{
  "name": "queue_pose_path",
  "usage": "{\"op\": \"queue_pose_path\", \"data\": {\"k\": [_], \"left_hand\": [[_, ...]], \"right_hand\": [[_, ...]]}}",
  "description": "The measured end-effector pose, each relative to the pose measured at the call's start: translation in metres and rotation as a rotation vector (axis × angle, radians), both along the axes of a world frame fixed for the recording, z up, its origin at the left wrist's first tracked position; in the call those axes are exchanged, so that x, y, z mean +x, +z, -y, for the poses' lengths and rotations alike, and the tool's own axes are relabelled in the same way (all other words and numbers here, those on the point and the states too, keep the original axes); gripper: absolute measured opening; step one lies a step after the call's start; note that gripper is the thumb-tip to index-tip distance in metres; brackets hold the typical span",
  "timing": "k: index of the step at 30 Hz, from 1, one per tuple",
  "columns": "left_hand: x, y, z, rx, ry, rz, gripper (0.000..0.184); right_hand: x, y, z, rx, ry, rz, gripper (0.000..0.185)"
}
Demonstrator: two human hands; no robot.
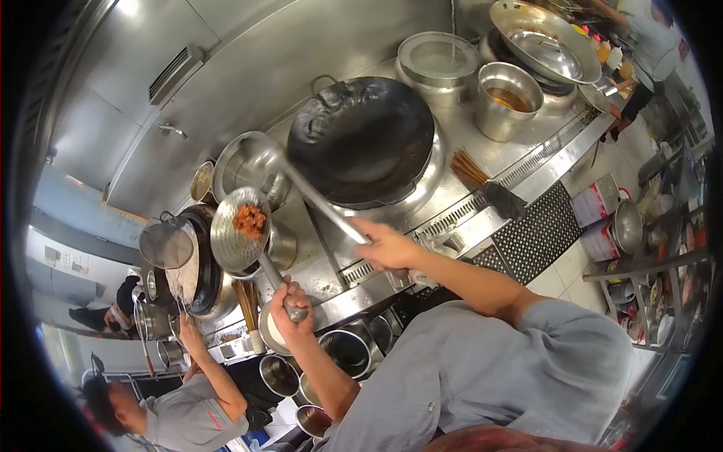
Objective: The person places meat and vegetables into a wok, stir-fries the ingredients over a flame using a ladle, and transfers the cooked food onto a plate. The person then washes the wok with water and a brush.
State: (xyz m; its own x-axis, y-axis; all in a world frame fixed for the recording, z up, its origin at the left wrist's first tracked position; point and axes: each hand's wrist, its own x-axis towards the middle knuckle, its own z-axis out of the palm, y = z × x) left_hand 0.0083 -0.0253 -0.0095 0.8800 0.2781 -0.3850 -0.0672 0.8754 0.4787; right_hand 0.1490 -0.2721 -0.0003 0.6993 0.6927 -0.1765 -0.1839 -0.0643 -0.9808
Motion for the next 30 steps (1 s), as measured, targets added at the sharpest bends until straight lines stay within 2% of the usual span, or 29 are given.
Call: {"op": "queue_pose_path", "data": {"k": [1,3,4,5,7,8,10,11,13,14,16,17,18,20,22,24,25,26,28,29,30], "left_hand": [[0.001,0.006,0.008,-0.003,0.012,-0.001,0.024],[0.012,0.019,0.030,0.249,-0.042,-0.070,0.030],[0.020,0.022,0.042,0.336,-0.016,-0.104,0.039],[0.031,0.037,0.058,0.456,-0.059,-0.134,0.033],[0.055,0.041,0.078,0.528,-0.129,-0.093,0.029],[0.069,0.037,0.084,0.527,-0.125,-0.081,0.029],[0.096,0.019,0.096,0.695,-0.257,-0.167,0.044],[0.107,0.007,0.101,0.698,-0.273,-0.155,0.044],[0.127,-0.011,0.112,1.051,-0.320,-0.204,0.040],[0.131,-0.009,0.118,1.055,-0.334,-0.190,0.040],[0.134,-0.001,0.127,1.303,-0.301,-0.353,0.040],[0.135,0.002,0.129,1.333,-0.287,-0.365,0.041],[0.138,0.006,0.131,1.336,-0.297,-0.354,0.041],[0.141,0.011,0.131,1.330,-0.286,-0.378,0.042],[0.151,0.003,0.128,1.326,-0.258,-0.329,0.041],[0.159,0.009,0.133,1.145,-0.164,-0.124,0.040],[0.160,0.016,0.140,0.991,-0.181,-0.088,0.040],[0.161,0.026,0.148,0.993,-0.196,-0.074,0.040],[0.163,0.040,0.169,0.465,-0.251,0.101,0.040],[0.165,0.045,0.185,0.445,-0.267,0.121,0.033],[0.170,0.041,0.198,0.453,-0.289,0.132,0.033]], "right_hand": [[0.003,-0.001,0.009,0.003,-0.085,-0.019,0.066],[0.012,-0.003,0.026,0.077,-0.192,-0.158,0.065],[0.015,0.005,0.034,0.089,-0.233,-0.218,0.064],[0.017,0.003,0.040,0.123,-0.252,-0.252,0.064],[0.023,0.005,0.047,0.156,-0.265,-0.268,0.064],[0.023,0.007,0.050,0.183,-0.309,-0.322,0.063],[0.022,0.009,0.059,0.213,-0.374,-0.366,0.063],[0.022,0.007,0.061,0.261,-0.390,-0.448,0.060],[0.027,0.004,0.071,0.346,-0.361,-0.573,0.061],[0.026,0.005,0.075,0.353,-0.378,-0.565,0.061],[0.023,0.005,0.081,0.182,-0.435,-0.472,0.065],[0.027,0.005,0.088,-0.021,-0.395,-0.308,0.065],[0.030,0.007,0.095,-0.019,-0.408,-0.306,0.065],[0.029,0.014,0.109,-0.339,-0.351,0.111,0.064],[0.038,-0.004,0.120,-0.403,-0.381,0.163,0.063],[0.046,-0.018,0.120,-0.458,-0.538,0.526,0.063],[0.045,-0.019,0.132,-0.270,-0.459,0.053,0.065],[0.050,-0.037,0.139,-0.036,-0.419,-0.074,0.066],[0.047,-0.055,0.147,0.137,-0.403,-0.232,0.063],[0.047,-0.070,0.149,0.210,-0.374,-0.284,0.061],[0.051,-0.075,0.153,0.283,-0.338,-0.330,0.059]]}}
